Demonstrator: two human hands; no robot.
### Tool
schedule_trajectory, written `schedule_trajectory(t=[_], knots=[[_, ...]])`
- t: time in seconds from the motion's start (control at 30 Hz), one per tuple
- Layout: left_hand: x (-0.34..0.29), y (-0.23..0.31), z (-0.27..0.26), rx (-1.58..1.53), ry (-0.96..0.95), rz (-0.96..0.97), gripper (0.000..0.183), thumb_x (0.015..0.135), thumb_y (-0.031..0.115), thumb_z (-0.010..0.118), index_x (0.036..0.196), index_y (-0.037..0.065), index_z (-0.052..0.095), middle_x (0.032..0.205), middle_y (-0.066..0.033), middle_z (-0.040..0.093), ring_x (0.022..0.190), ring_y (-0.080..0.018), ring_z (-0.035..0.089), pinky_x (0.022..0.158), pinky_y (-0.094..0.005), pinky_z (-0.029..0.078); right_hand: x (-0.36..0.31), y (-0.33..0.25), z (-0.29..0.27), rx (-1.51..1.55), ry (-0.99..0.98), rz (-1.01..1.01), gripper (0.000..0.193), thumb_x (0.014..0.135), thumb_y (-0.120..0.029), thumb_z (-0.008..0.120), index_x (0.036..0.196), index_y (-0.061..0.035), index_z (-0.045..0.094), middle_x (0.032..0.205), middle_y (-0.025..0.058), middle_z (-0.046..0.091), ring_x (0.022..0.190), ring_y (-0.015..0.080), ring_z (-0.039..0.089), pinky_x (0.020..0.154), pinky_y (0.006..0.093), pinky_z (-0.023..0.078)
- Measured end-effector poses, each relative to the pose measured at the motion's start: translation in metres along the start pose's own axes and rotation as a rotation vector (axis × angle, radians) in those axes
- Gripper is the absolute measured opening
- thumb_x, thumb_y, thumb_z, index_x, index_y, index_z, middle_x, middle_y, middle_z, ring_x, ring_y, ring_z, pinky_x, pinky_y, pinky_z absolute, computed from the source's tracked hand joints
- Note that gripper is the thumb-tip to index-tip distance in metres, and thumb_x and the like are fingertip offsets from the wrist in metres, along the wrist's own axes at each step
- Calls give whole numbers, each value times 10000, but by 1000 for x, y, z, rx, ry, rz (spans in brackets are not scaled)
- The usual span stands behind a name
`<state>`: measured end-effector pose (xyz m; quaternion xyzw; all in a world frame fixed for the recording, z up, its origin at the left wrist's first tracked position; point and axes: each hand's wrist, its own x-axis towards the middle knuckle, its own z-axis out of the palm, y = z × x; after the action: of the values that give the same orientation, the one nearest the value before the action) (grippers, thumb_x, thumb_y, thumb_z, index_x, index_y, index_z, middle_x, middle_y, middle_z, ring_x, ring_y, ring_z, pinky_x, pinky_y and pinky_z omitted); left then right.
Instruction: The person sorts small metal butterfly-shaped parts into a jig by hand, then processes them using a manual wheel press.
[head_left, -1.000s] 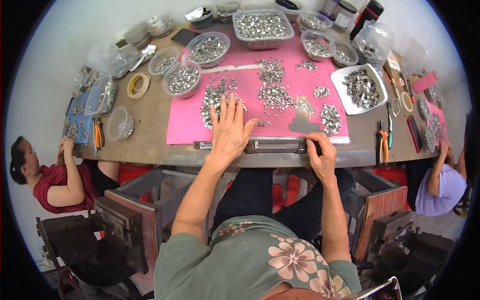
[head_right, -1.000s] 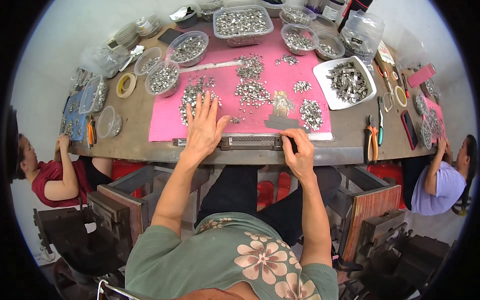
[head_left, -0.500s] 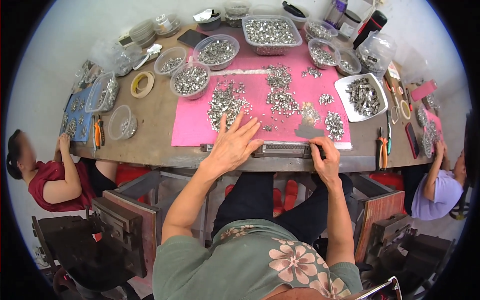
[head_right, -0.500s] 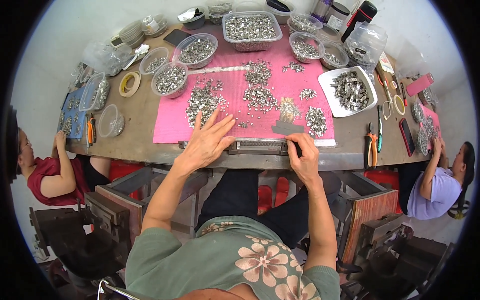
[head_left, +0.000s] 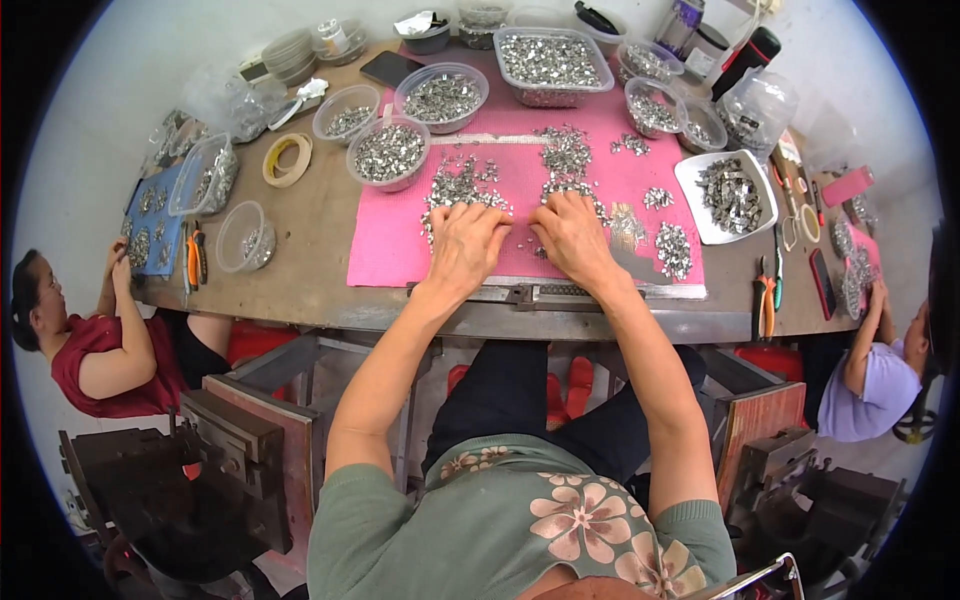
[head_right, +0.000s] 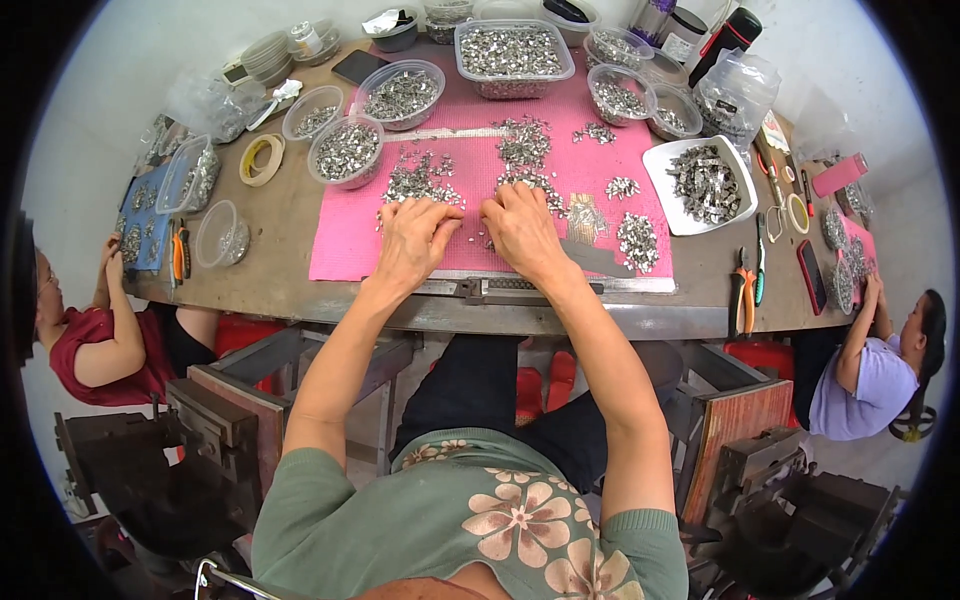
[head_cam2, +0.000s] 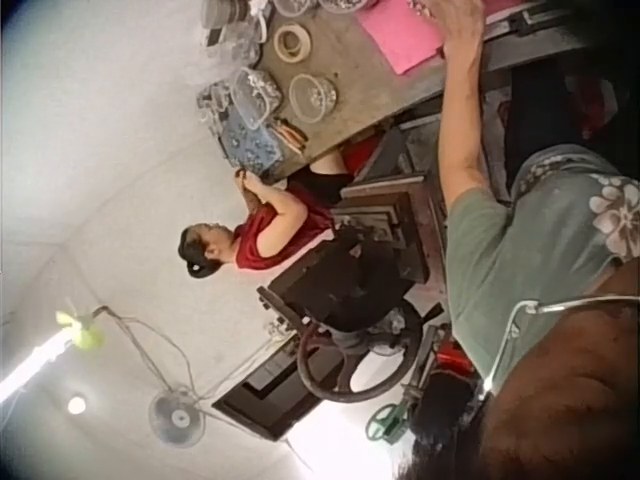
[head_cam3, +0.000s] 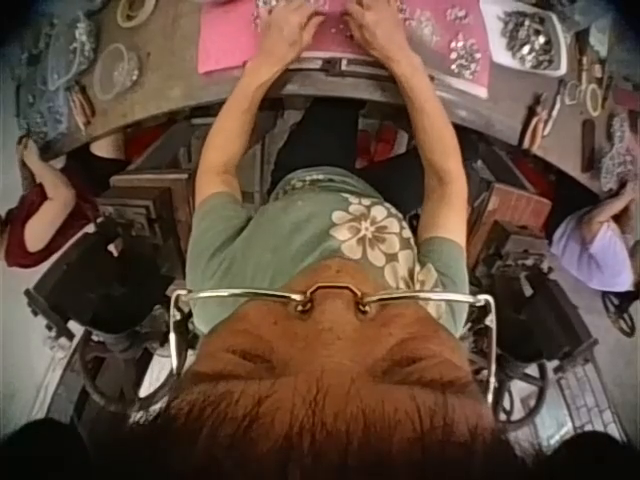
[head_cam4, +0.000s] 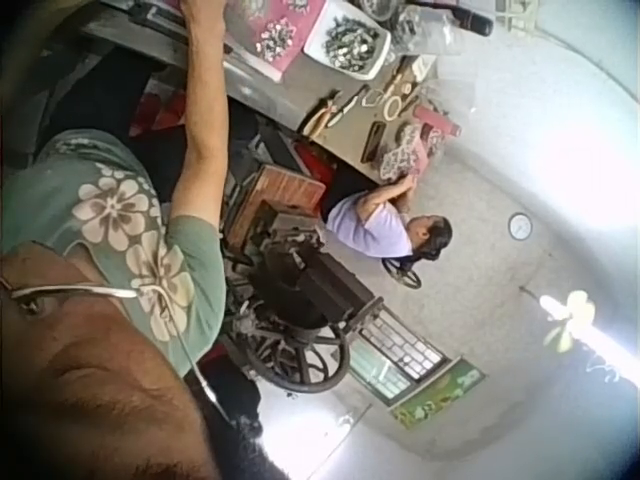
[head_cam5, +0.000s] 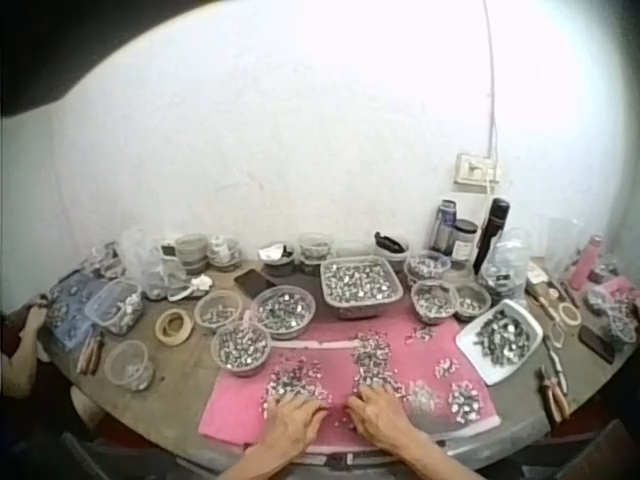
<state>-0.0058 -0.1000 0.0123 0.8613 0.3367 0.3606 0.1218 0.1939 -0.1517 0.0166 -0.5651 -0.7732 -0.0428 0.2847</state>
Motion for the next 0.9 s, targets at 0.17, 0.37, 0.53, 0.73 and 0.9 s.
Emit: schedule_trajectory(t=[0.17, 0.37, 0.53, 0.73, 0.9], knots=[[4, -1, 5, 114, -94, 68, 105, 876, 147, 751, 978, 137, 726, 918, 2, 652, 923, -207, 583, 910, -432, 346, -4, 0, -2, -120, 0, -47, 103, 841, -110, 702, 894, -54, 635, 896, 103, 590, 910, 294, 554, 822, 421, 424], [3, 17, -16, 33, -110, 104, 87, 883, 114, 727, 956, 104, 680, 896, -16, 637, 898, -224, 578, 931, -448, 343, -23, -5, -32, 83, 62, 57, 100, 822, -55, 708, 878, -53, 625, 866, 91, 587, 864, 280, 559, 804, 405, 415], [-32, 48, -12, -230, -140, 85, 99, 866, 86, 725, 938, 81, 656, 906, -46, 622, 892, -242, 582, 907, -403, 366, -57, -35, -48, 320, 41, 152, 125, 823, -18, 710, 919, -38, 634, 912, 90, 607, 882, 280, 581, 808, 395, 415], [-42, 58, 5, -230, -38, 125, 138, 816, 82, 736, 894, 66, 624, 860, -52, 559, 866, -253, 553, 851, -395, 379, -77, -51, -29, 258, 139, 149, 171, 805, 12, 716, 943, -28, 625, 946, 87, 616, 891, 289, 583, 838, 407, 421], [-42, 56, 3, -257, -59, 125, 123, 812, 59, 727, 899, 65, 640, 889, -60, 578, 883, -257, 556, 850, -411, 394, -83, -55, -25, 152, 191, 144, 191, 790, 10, 722, 947, -37, 625, 956, 84, 622, 890, 284, 579, 882, 428, 419]])
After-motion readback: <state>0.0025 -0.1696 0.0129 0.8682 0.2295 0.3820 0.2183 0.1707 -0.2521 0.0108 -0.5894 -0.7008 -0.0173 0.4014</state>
